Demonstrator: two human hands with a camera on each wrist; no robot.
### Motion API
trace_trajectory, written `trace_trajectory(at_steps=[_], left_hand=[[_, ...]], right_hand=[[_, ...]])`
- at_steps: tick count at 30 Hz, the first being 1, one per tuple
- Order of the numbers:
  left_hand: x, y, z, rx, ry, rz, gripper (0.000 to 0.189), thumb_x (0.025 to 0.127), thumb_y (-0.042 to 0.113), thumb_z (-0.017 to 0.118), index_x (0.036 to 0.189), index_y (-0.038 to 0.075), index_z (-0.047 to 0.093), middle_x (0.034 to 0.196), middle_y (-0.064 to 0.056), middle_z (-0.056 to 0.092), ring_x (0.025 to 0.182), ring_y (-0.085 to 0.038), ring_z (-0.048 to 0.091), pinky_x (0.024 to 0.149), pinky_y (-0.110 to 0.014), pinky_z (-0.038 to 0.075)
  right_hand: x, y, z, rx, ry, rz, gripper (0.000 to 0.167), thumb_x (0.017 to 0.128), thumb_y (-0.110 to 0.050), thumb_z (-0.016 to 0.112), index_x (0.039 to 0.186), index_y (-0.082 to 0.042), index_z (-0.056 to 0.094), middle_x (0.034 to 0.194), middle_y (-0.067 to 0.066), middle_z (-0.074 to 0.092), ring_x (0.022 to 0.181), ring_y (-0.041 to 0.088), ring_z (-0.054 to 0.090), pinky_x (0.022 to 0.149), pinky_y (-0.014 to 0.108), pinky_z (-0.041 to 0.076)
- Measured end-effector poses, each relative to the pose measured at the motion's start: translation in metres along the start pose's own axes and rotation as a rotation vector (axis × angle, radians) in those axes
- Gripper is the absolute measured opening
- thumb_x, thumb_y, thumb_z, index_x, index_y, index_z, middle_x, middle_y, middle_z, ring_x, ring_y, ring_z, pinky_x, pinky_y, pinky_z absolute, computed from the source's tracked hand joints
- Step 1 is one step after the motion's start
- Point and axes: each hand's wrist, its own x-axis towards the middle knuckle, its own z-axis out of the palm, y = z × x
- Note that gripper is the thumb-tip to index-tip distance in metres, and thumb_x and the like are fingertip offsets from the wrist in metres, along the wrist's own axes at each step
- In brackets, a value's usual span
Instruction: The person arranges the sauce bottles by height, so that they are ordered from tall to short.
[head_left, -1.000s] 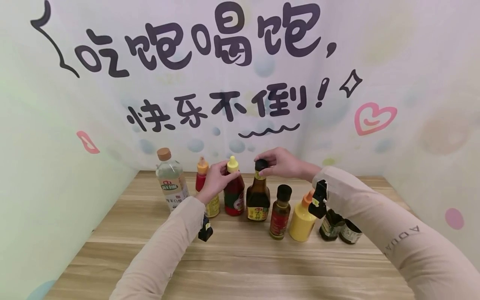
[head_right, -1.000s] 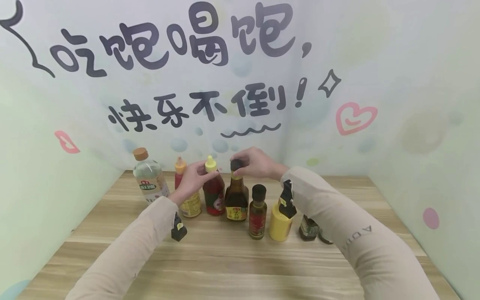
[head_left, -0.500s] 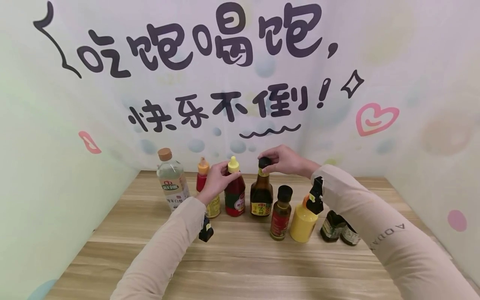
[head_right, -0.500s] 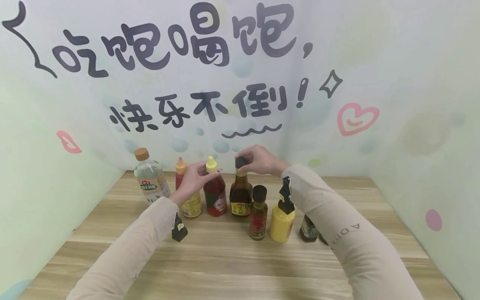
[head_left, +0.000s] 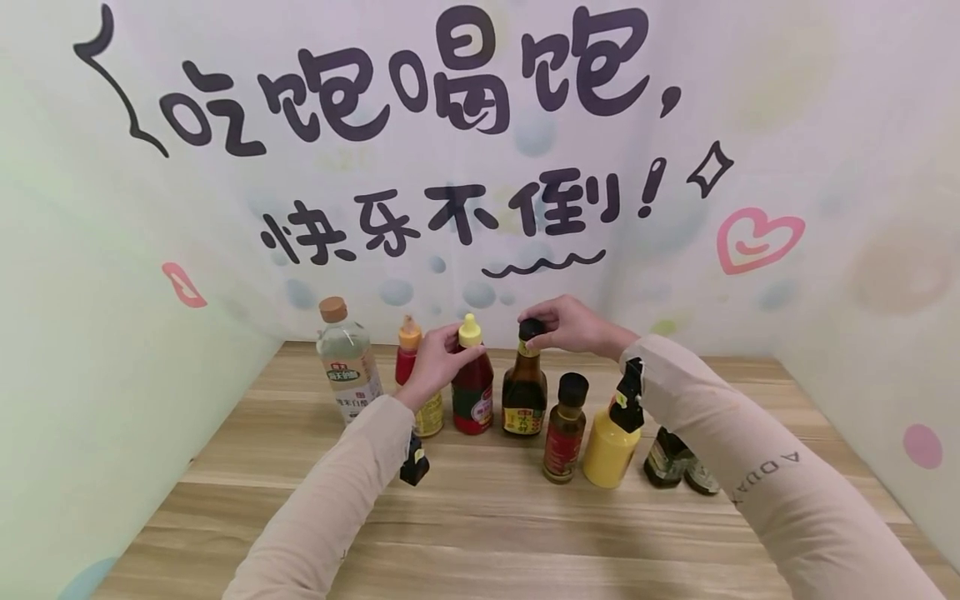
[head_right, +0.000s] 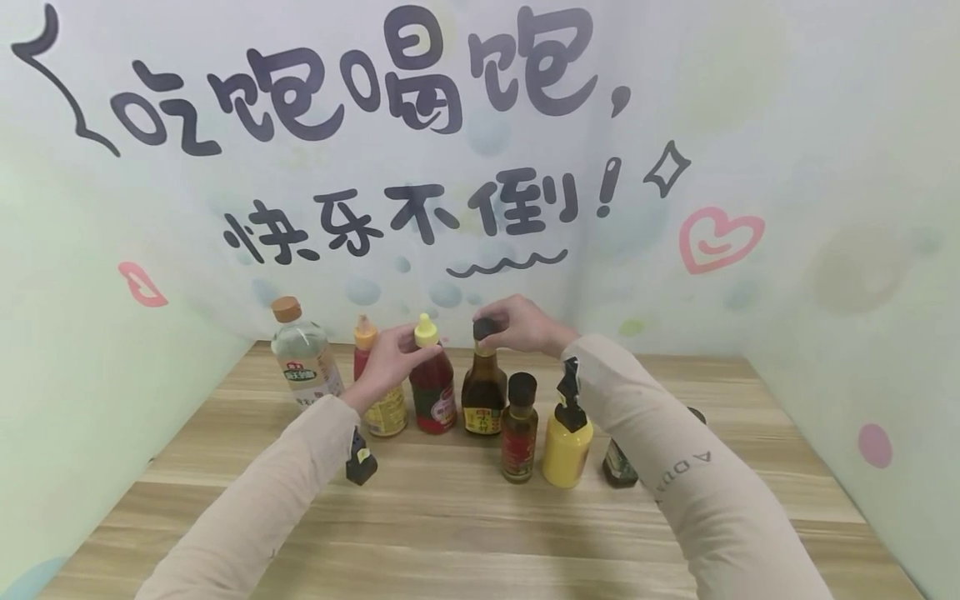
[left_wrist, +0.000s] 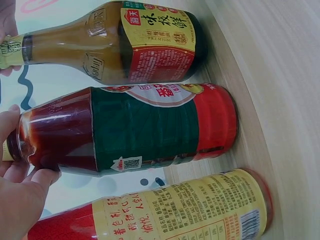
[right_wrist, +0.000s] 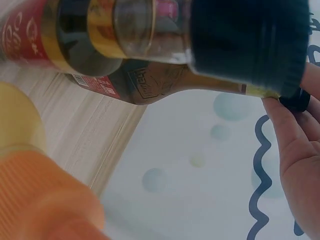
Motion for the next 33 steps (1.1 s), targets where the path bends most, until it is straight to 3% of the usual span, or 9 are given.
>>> trace_trajectory(at_steps=[20, 33], left_hand=[[-0.0001, -0.0027, 0.0013, 0.007, 0.005, 0.038, 0.031, 0.080, 0.015, 0.066, 0.107, 0.002, 0.060, 0.105, -0.012, 0.062, 0.097, -0.023, 0.058, 0.084, -0.036, 0.046], [0.0018, -0.0060, 0.0013, -0.002, 0.007, 0.027, 0.033, 0.080, 0.014, 0.066, 0.111, 0.003, 0.059, 0.108, -0.012, 0.061, 0.100, -0.023, 0.057, 0.085, -0.036, 0.045]], right_hand=[[0.0021, 0.0078, 0.0040, 0.011, 0.013, 0.031, 0.038, 0.079, -0.003, 0.063, 0.116, 0.000, 0.054, 0.106, 0.016, 0.060, 0.096, 0.024, 0.057, 0.081, 0.034, 0.048], [0.0031, 0.0087, 0.0039, 0.056, -0.013, 0.049, 0.039, 0.080, -0.004, 0.063, 0.118, 0.000, 0.052, 0.109, 0.016, 0.058, 0.097, 0.024, 0.056, 0.084, 0.036, 0.046]])
